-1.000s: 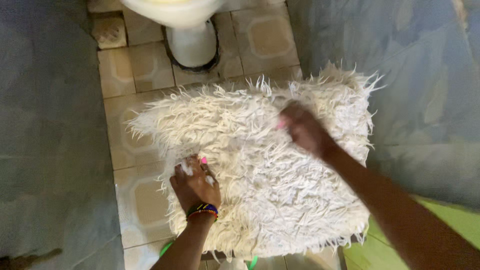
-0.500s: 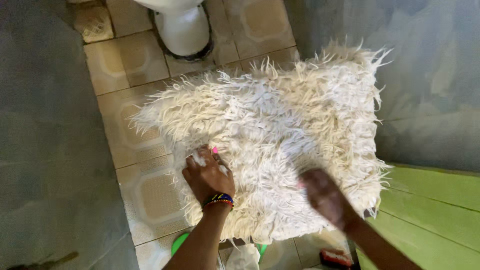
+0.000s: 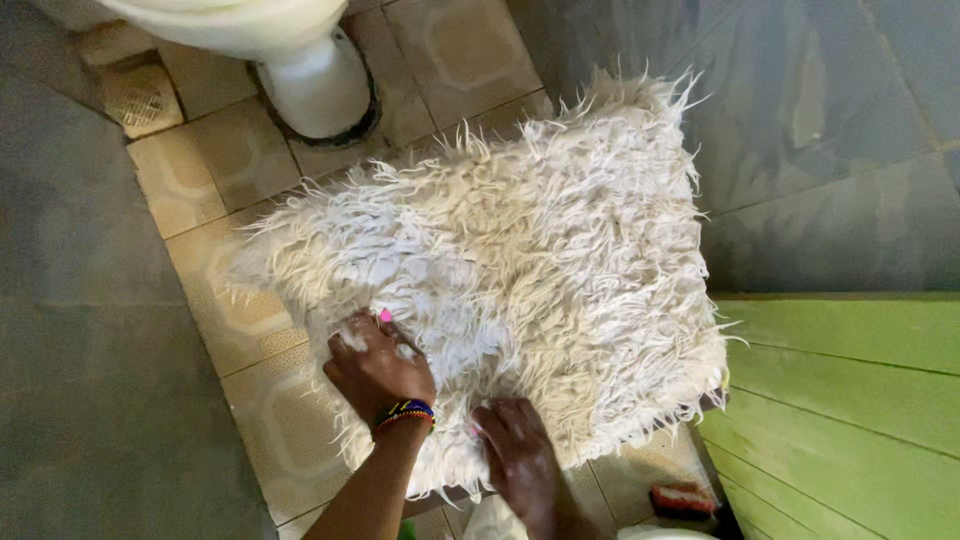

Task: The person cleans a shag rug by hand and with a brush, applying detergent and scrubbing different sections before rinsing a bucket under a tap.

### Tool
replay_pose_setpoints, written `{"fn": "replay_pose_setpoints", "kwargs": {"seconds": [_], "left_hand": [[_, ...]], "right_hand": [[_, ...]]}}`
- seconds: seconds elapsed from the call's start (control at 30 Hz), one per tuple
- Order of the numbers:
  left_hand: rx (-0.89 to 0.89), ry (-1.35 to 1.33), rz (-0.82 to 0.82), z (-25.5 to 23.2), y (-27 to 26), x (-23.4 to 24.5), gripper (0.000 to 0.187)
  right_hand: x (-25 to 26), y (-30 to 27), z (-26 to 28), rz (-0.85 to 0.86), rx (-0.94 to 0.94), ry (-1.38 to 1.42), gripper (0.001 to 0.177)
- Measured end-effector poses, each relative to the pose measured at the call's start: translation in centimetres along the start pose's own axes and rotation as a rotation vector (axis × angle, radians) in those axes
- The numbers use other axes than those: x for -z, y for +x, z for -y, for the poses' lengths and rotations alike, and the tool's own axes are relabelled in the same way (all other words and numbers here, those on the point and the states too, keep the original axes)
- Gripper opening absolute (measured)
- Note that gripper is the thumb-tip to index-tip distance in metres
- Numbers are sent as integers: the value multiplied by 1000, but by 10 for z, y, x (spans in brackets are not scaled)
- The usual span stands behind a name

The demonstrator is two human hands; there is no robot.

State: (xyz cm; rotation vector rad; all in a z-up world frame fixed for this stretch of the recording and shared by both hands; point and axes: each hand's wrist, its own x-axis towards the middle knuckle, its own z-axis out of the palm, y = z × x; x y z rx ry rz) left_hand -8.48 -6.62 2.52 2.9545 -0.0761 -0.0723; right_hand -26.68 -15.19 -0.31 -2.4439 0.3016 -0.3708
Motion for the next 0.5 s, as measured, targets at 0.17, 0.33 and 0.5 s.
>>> {"fn": "replay_pose_setpoints", "kwargs": {"seconds": [0.17, 0.33, 0.5], "left_hand": [[-56, 85, -68, -2, 0, -4, 57], [-37, 117, -50, -1, -2, -10, 45], [-44, 110, -67, 2, -1, -9, 56]], "right_hand": [[132, 67, -135, 54, 127, -88, 44], [92, 94, -132, -632, -332, -276, 21], [6, 66, 0, -327, -68, -20, 27]]}}
